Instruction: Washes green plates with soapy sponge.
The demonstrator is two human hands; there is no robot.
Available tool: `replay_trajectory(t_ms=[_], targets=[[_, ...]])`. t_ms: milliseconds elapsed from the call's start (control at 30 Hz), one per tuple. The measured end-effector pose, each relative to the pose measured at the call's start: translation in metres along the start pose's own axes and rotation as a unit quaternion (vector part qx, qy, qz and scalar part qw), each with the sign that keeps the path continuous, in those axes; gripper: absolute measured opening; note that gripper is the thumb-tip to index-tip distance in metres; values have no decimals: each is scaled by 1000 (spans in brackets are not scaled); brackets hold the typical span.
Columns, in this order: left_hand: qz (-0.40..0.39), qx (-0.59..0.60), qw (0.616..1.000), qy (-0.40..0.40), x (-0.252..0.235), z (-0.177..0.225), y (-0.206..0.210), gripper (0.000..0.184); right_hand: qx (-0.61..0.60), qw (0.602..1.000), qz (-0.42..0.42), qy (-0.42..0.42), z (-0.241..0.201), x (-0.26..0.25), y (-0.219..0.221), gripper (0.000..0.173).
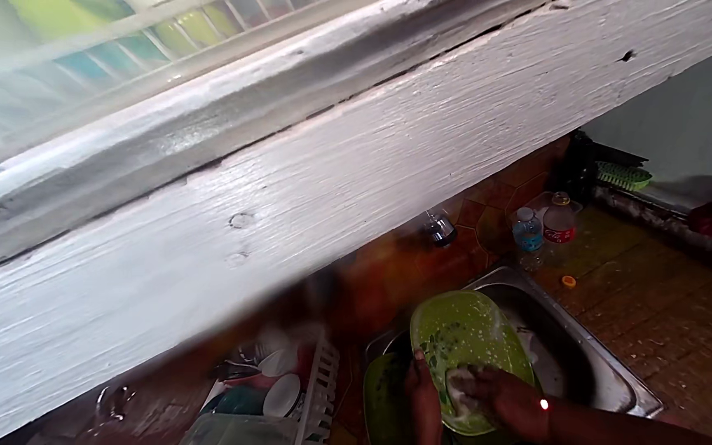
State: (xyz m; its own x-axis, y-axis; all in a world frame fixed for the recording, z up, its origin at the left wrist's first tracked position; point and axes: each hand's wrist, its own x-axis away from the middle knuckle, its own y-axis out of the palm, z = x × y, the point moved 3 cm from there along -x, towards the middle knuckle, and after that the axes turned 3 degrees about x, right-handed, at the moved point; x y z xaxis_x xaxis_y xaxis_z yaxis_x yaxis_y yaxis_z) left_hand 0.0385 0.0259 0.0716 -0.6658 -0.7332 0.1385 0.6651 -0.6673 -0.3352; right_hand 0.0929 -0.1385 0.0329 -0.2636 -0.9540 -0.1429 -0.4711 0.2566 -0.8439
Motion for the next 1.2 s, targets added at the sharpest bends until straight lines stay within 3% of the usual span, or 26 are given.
replay_trajectory(t_ms=[133,233,333,433,500,600,700,833,933,1033,1133,1200], targets=[[8,-7,1000,-19,-1,-1,-13,48,44,998,-16,43,45,20,2,44],[-8,-14,1000,-22,3,1,-5,48,32,996,-32,73,31,14,-6,41],[-22,0,1000,-8,6,0,8,48,12,1000,23,-14,-6,1,-2,33],[-20,24,999,-12,4,0,5,50,38,996,34,-68,7,-2,0,38],[-22,22,999,-13,5,1,-3,49,48,997,47,-29,30,2,-2,44],[-31,0,999,-23,9,2,-4,48,47,991,67,103,61,-7,-16,46],[-70,-9,997,-32,16,2,10,49,26,986,41,158,58,-32,-30,50],[-70,19,997,-35,12,-2,20,51,-1,994,7,111,10,-50,-31,52],[-42,21,998,-48,1,-2,9,62,-25,998,-45,27,-14,-36,-22,53],[-33,-38,996,-79,-7,1,-4,60,-16,995,-65,-72,-16,-14,-7,50],[-37,-65,989,-126,-15,-4,-12,62,5,989,-95,-110,-4,5,-9,47],[-40,-58,986,-152,-22,-9,-19,61,41,988,-86,-121,7,18,-21,54]])
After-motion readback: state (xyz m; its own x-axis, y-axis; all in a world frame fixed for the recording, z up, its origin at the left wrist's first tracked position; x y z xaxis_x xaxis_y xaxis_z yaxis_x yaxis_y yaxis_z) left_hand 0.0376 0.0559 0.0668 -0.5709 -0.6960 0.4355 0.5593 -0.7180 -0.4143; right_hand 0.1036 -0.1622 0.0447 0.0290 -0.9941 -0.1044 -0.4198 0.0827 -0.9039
